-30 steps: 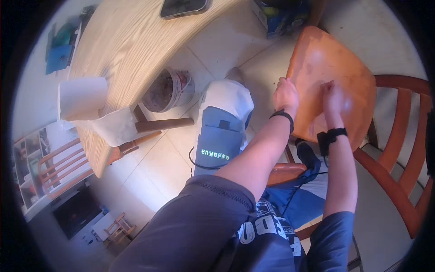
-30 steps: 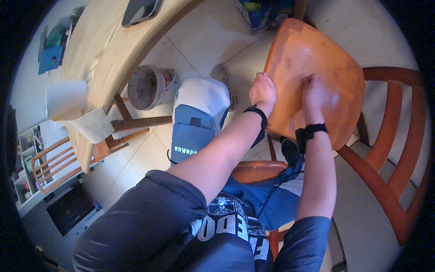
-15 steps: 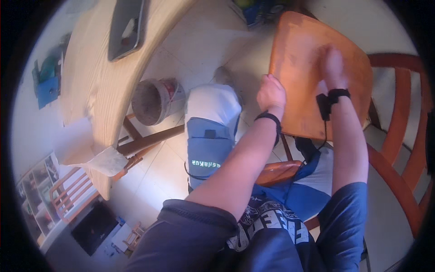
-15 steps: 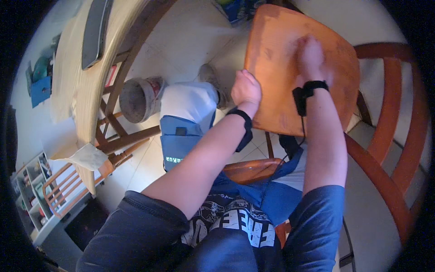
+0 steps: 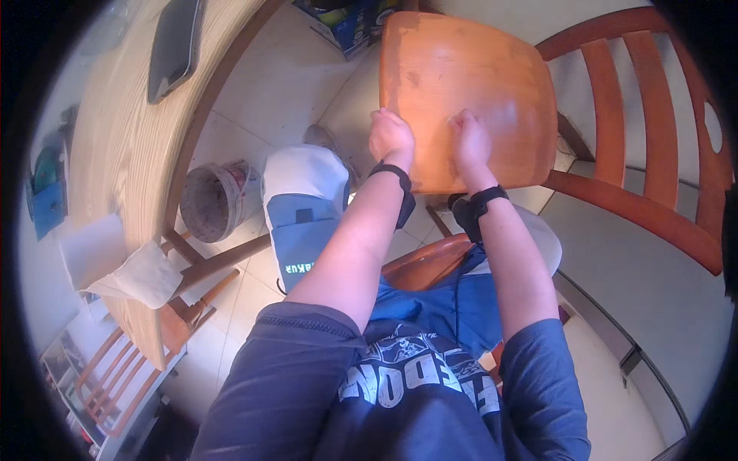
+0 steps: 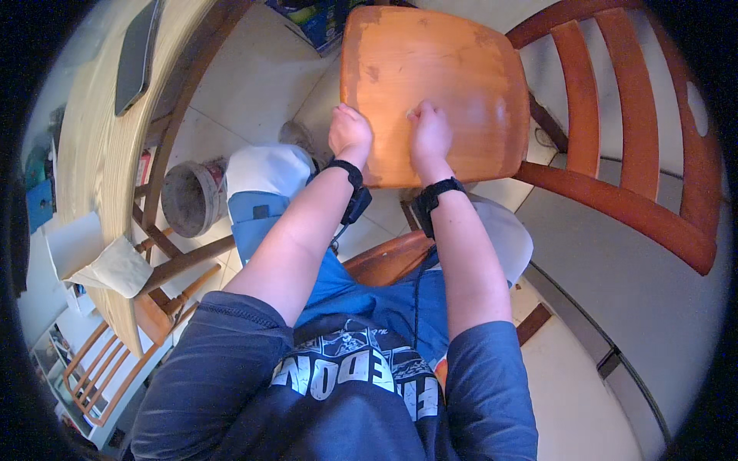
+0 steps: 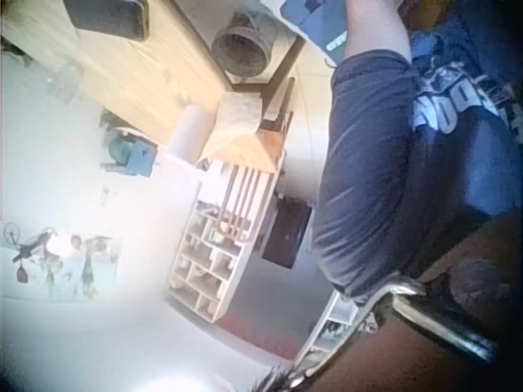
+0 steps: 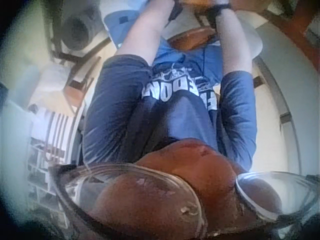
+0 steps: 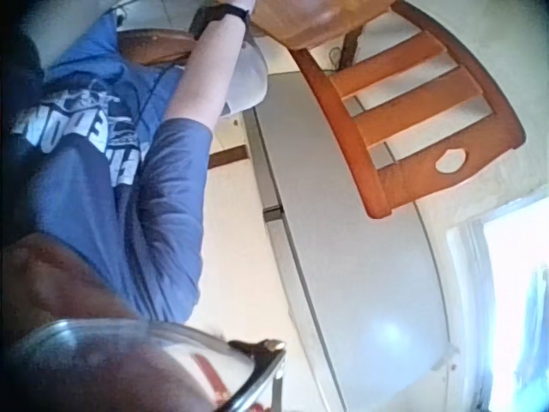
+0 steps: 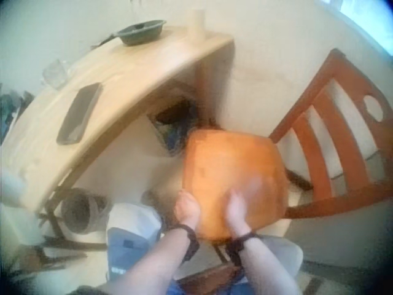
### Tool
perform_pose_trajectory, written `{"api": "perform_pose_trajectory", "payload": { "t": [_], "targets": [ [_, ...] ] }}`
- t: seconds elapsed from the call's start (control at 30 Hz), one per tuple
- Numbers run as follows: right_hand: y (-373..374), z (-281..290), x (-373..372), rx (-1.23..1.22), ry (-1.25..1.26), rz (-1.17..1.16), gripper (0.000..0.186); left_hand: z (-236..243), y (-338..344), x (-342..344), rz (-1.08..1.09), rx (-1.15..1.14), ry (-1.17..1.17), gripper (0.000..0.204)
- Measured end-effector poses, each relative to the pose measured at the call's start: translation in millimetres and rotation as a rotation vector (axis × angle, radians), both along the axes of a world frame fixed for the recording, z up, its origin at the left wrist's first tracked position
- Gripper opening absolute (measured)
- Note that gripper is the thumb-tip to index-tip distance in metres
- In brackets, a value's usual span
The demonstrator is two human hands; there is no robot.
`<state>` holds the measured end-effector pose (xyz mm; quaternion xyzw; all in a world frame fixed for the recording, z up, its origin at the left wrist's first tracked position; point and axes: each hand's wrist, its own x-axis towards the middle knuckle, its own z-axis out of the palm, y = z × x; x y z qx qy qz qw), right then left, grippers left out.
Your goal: The recorder is applying white tape or paper to the back and seat of a wooden chair.
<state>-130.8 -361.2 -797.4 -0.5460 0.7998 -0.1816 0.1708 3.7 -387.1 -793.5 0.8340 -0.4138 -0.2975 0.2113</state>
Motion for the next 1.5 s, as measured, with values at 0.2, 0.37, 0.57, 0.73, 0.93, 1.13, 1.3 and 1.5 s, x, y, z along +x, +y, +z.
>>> {"api": "perform_pose_trajectory", "payload": {
  "t": [0.2, 0.37, 0.57, 0.73, 0.93, 1.13, 1.3, 1.5],
  "targets": [
    [-33, -15, -19, 0.023, -0.068, 0.077, 0.011, -5, -4, -3, 0.032, 0.047, 0.009, 0.042],
    [-98, -22, -45, -0.101, -0.019, 0.151, 0.01, -10, -4, -6, 0.021, 0.095, -0.038, 0.035],
    [-143, -17, -42, -0.073, 0.042, 0.066, 0.016, -12, -1, -8, 0.062, 0.069, -0.048, 0.039],
    [-124, -12, -36, -0.106, -0.053, 0.037, 0.015, -13, 1, -7, 0.034, 0.034, -0.05, 0.039],
    [-49, -14, -13, -0.143, -0.066, 0.096, 0.012, -13, 1, -4, 0.011, 0.006, -0.015, 0.04],
    [21, -6, 13, -0.048, -0.008, 0.079, 0.013, -12, 0, -2, -0.006, 0.008, -0.04, 0.036],
    [21, -1, 12, -0.066, 0.003, 0.105, 0.014, -11, -2, -2, -0.003, 0.033, -0.04, 0.038],
    [-36, -15, -11, -0.109, -0.046, 0.1, 0.013, -12, -4, -5, -0.008, 0.087, -0.038, 0.038]
  ]
}}
